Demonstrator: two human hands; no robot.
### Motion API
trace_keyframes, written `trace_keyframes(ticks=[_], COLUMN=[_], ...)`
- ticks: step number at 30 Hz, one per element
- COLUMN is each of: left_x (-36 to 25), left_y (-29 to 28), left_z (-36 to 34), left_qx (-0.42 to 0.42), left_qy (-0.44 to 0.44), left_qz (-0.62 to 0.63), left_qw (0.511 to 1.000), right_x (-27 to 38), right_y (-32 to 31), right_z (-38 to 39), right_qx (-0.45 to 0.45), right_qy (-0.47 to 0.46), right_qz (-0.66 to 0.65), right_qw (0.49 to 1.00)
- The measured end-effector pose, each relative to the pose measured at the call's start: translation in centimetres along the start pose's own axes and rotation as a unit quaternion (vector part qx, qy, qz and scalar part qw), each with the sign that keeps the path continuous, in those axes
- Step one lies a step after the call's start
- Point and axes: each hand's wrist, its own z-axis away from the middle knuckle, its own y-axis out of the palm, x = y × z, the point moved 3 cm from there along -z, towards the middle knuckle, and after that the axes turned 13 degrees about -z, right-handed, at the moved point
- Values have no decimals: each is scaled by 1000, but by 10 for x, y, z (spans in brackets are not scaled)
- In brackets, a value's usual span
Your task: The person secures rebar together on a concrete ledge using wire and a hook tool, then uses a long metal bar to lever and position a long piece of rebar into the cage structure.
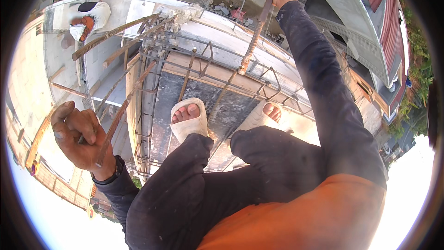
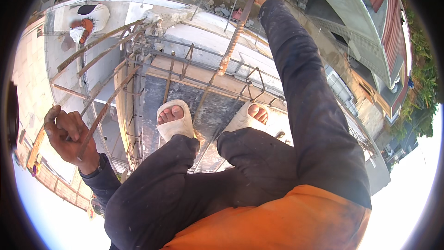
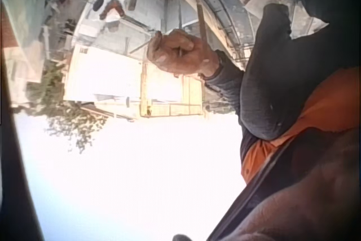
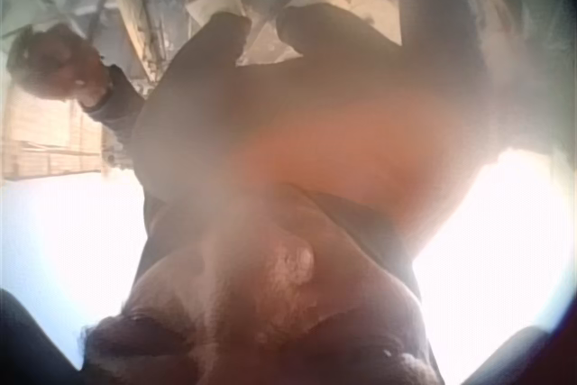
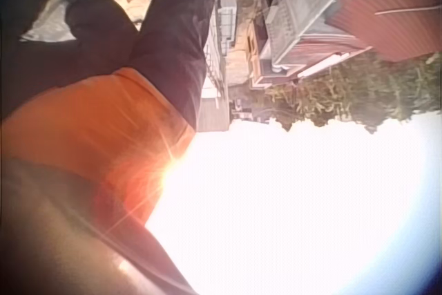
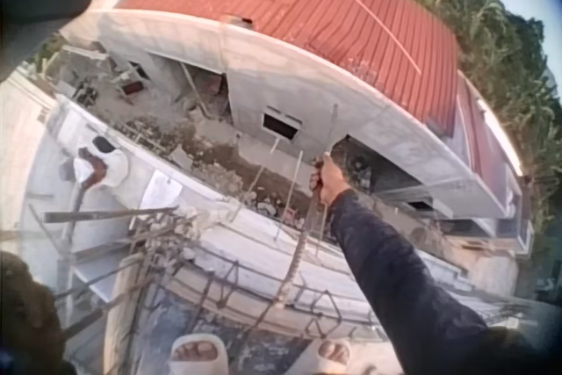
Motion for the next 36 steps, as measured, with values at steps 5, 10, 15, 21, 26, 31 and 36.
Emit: trace_keyframes(ticks=[5, 10, 15, 21, 26, 31, 36], left_x=[3, 3, 5, 0, 1, 2, 1], left_y=[-3, -4, -6, -4, -3, -4, -1], left_z=[-1, -2, -3, -3, -3, -5, -6], left_qx=[36, 41, 47, 31, 44, 63, 43], left_qy=[15, 15, 16, 14, 17, 21, 13], left_qz=[9, 12, 25, 2, 8, 8, -6], left_qw=[999, 999, 998, 999, 999, 998, 999], right_x=[1, 1, -7, -14, -12, -14, -4], right_y=[6, 14, 0, 4, 7, 16, 41], right_z=[-4, -3, -11, -12, -9, 0, -15], right_qx=[27, 26, 83, 61, 47, 9, 18], right_qy=[9, 11, 24, 37, 48, 32, -44], right_qz=[3, 15, -5, 2, -15, 2, 6], right_qw=[1000, 999, 996, 997, 998, 999, 999])
